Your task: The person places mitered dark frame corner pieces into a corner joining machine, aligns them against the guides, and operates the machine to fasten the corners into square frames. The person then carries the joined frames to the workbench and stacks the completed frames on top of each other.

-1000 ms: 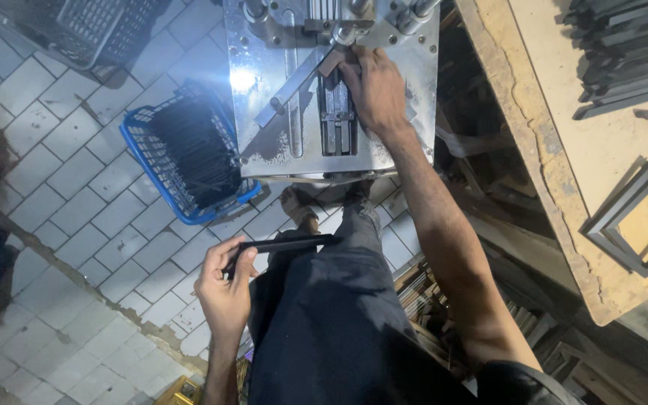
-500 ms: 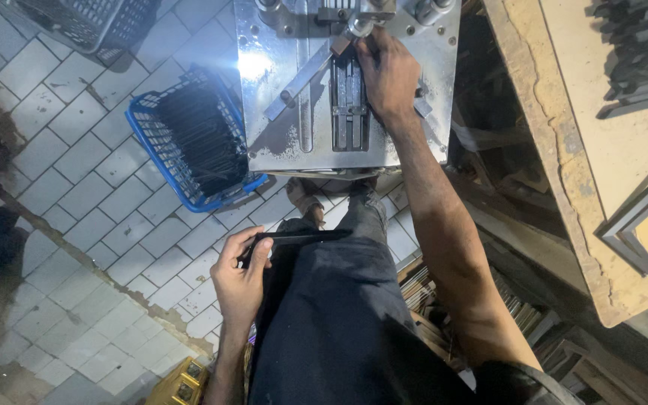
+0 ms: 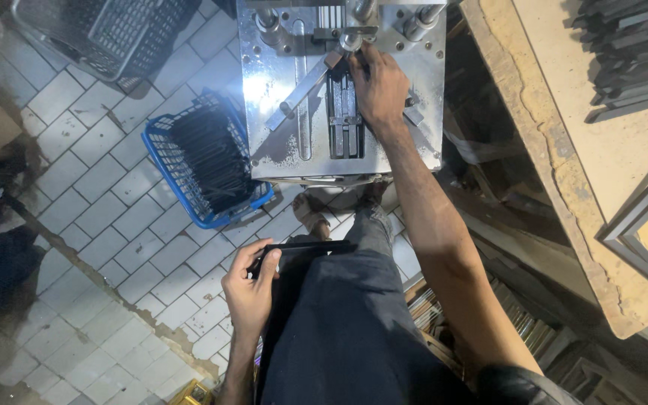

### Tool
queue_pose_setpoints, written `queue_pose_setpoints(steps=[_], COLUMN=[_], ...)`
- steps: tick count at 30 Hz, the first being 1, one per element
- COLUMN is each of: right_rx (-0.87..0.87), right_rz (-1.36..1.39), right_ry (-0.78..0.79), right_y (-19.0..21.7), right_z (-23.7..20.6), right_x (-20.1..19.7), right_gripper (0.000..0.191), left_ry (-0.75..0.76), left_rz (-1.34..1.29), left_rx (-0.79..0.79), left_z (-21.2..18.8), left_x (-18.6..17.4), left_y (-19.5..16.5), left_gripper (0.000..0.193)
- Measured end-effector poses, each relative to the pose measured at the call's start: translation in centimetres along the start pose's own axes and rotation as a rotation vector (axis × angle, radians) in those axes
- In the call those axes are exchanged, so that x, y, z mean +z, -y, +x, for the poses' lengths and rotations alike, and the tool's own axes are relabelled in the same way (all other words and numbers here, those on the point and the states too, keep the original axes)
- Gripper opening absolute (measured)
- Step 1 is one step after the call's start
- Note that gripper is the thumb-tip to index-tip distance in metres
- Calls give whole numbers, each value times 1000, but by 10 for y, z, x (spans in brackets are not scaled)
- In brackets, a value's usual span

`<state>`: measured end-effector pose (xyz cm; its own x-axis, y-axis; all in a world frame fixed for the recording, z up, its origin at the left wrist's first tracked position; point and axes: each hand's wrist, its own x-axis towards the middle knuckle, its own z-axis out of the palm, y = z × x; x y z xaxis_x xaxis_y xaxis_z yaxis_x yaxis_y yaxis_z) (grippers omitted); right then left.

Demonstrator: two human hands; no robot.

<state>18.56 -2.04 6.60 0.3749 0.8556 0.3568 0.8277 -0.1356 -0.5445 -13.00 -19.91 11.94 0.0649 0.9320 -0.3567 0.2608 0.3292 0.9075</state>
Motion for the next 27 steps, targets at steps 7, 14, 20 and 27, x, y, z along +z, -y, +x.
queue_pose_setpoints(steps=[7,14,20,27], right_rx=[31,22,12,187], right_rz=[121,421,321,-16], right_ry=[66,568,386,99], right_y=[8,26,16,-90], right_z=[-6,-144,-224,-246], right_x=[-14,-137,-220,-287], right_gripper=[42,53,41,52], left_ry=[-70,-25,358,549], left_rz=[-73,-22,145,201], left_rx=[61,168,220,645], left_z=[-18,0,20,-1], left_x=[-8,18,114,259], left_y=[27,24,-37,-111], left_gripper=[25,26,28,29])
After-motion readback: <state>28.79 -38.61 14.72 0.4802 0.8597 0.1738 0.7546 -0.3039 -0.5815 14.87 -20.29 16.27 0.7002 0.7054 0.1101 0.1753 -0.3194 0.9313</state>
